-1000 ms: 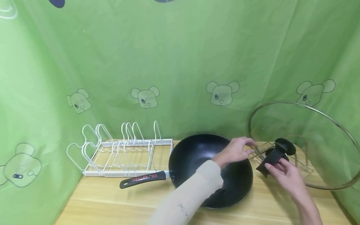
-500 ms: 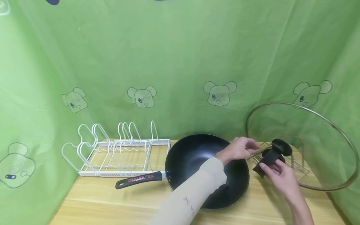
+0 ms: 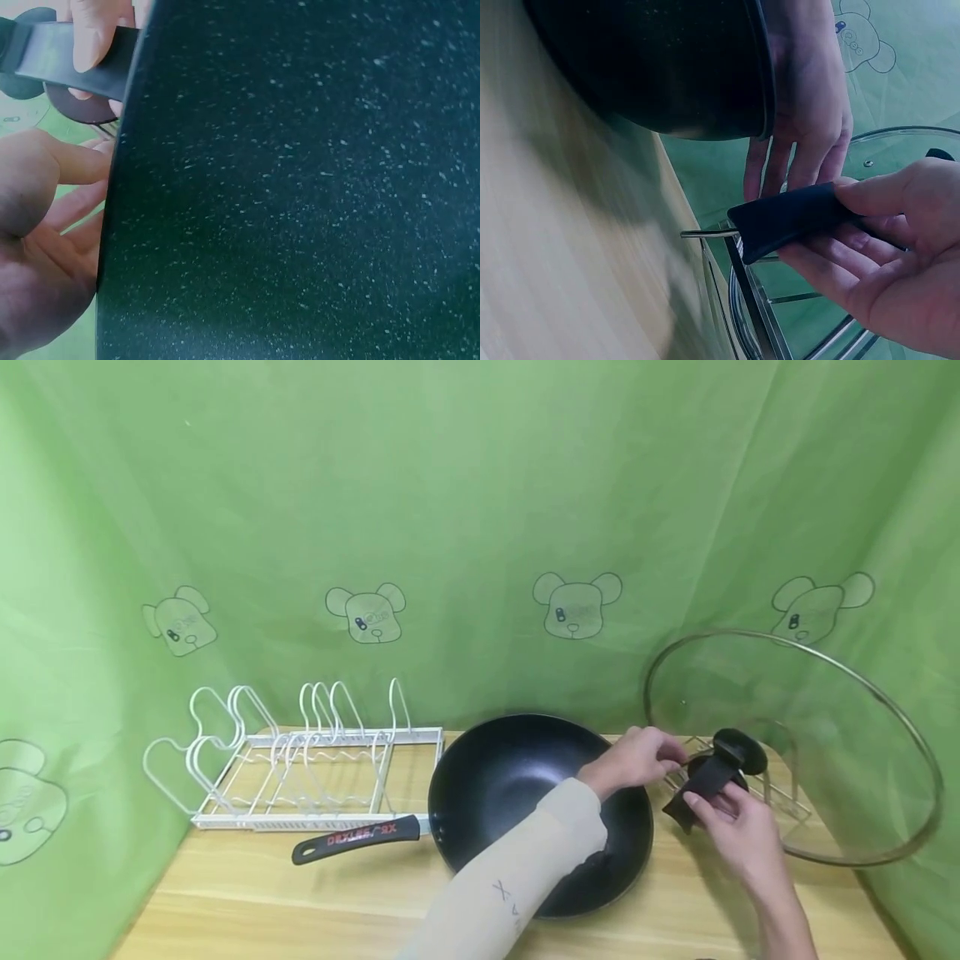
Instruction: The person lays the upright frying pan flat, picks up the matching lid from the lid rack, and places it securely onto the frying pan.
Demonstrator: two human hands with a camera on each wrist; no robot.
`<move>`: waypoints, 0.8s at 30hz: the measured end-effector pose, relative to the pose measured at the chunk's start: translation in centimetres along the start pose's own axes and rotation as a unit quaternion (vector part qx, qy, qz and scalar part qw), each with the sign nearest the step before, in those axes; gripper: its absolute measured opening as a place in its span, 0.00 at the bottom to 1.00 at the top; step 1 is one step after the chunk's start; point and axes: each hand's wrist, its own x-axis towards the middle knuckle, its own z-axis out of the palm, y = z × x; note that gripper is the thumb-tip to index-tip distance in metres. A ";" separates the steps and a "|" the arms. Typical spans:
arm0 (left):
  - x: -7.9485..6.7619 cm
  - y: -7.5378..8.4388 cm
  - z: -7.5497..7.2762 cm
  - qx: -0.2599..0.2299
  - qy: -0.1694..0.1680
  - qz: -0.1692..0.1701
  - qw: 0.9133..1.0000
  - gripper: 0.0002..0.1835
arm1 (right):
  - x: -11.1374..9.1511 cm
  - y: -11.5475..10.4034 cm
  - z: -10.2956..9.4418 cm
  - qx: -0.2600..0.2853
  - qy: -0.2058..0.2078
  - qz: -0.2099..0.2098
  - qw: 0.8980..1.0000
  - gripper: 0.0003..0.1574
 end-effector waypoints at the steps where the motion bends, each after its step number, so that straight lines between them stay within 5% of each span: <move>1: 0.1 0.1 0.1 -0.005 0.000 -0.004 1.000 0.08 | 0.0 0.0 0.1 0.000 -0.003 0.000 1.000 0.30; 10: 0.5 0.6 0.1 -0.044 0.029 -0.009 0.999 0.05 | 0.1 0.1 0.4 -0.007 -0.023 -0.034 0.999 0.26; 19: 0.6 0.7 0.2 -0.053 0.040 -0.019 0.998 0.06 | 0.3 0.0 0.0 -0.018 -0.024 -0.001 1.000 0.29; 24: 0.6 0.7 0.4 -0.053 0.041 -0.026 0.997 0.06 | 0.3 0.2 0.1 0.010 -0.028 -0.015 0.999 0.27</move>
